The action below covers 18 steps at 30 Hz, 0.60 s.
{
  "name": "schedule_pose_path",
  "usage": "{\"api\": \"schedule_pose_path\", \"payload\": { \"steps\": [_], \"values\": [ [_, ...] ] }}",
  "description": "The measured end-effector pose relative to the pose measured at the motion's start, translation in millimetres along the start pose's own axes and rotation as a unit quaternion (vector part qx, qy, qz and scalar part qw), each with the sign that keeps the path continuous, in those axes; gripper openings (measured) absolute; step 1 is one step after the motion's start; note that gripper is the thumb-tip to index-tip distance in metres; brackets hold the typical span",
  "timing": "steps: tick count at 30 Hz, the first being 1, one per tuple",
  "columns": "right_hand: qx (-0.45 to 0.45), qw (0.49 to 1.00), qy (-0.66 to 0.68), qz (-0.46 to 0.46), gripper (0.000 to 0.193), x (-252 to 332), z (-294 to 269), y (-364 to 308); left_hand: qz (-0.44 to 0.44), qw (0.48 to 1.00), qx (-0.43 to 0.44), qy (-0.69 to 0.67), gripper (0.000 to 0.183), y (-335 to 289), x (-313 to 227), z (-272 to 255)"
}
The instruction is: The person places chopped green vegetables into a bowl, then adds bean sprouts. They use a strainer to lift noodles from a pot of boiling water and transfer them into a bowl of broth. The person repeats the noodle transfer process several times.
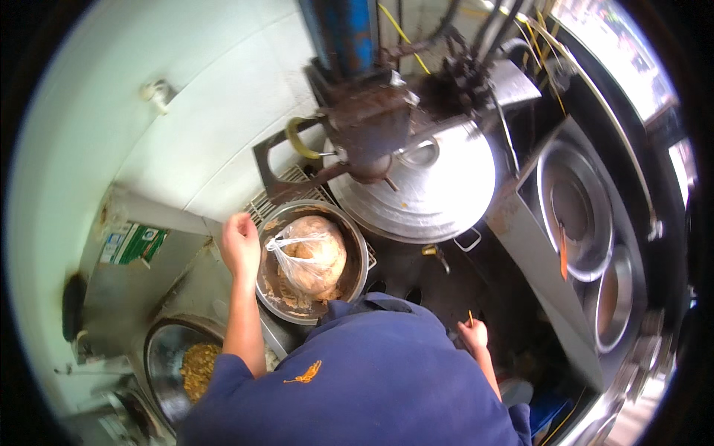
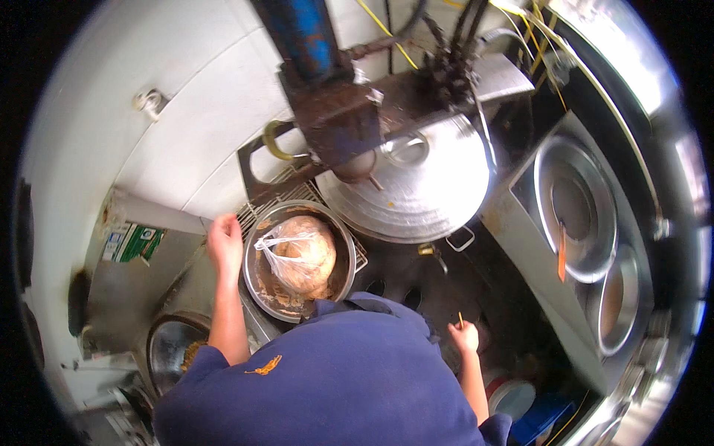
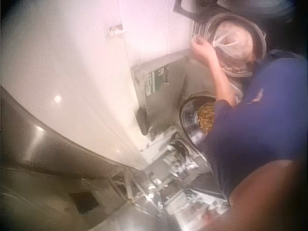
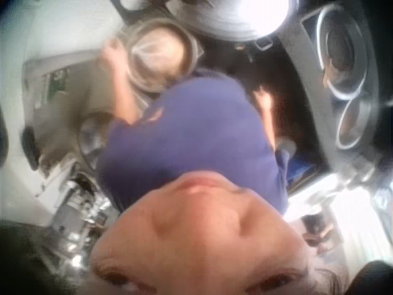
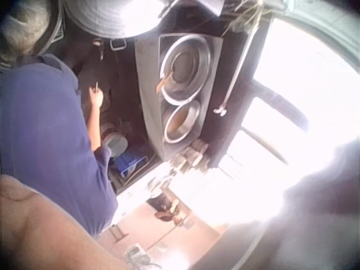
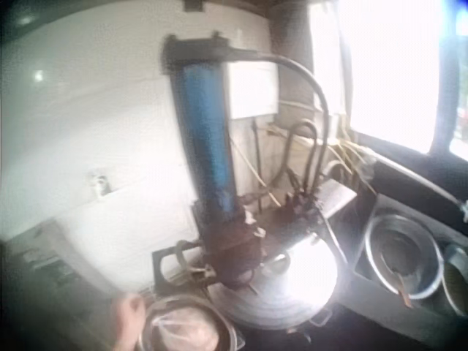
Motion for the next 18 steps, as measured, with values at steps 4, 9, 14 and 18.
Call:
{"api": "schedule_pose_path", "payload": {
  "steps": [4, 9, 14, 18],
  "values": [
    [0.008, 0.999, -0.024, -0.036, 0.032, 13.4, -2.5, 10.1, 0.007, 0.973, -0.122, -0.194, 0.03, 29.7, -55.7, -37.5],
    [0.021, 0.998, -0.027, -0.055, 0.028, 47.1, -6.7, 18.7, -0.064, 0.989, 0.129, -0.032, 0.098, 62.6, -123.1, 31.8],
    [0.032, 0.999, 0.013, -0.029, 0.023, 58.9, -9.6, 16.4, -0.101, 0.99, 0.094, 0.003, 0.11, 70.9, -140.4, 33.2],
    [0.069, 0.997, -0.01, -0.024, 0.026, 51.8, 1.4, 10.3, -0.111, 0.986, 0.12, -0.021, 0.113, 78.1, -138.1, 33.4]
  ]
}}
Point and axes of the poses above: each hand's wrist, its own y-axis towards the middle knuckle, its own z-axis out of the palm, x = y × z, the point moved 9 cm from there along y, towards the middle knuckle, and after that the axes turned 10 degrees about y, right-handed, at the moved point
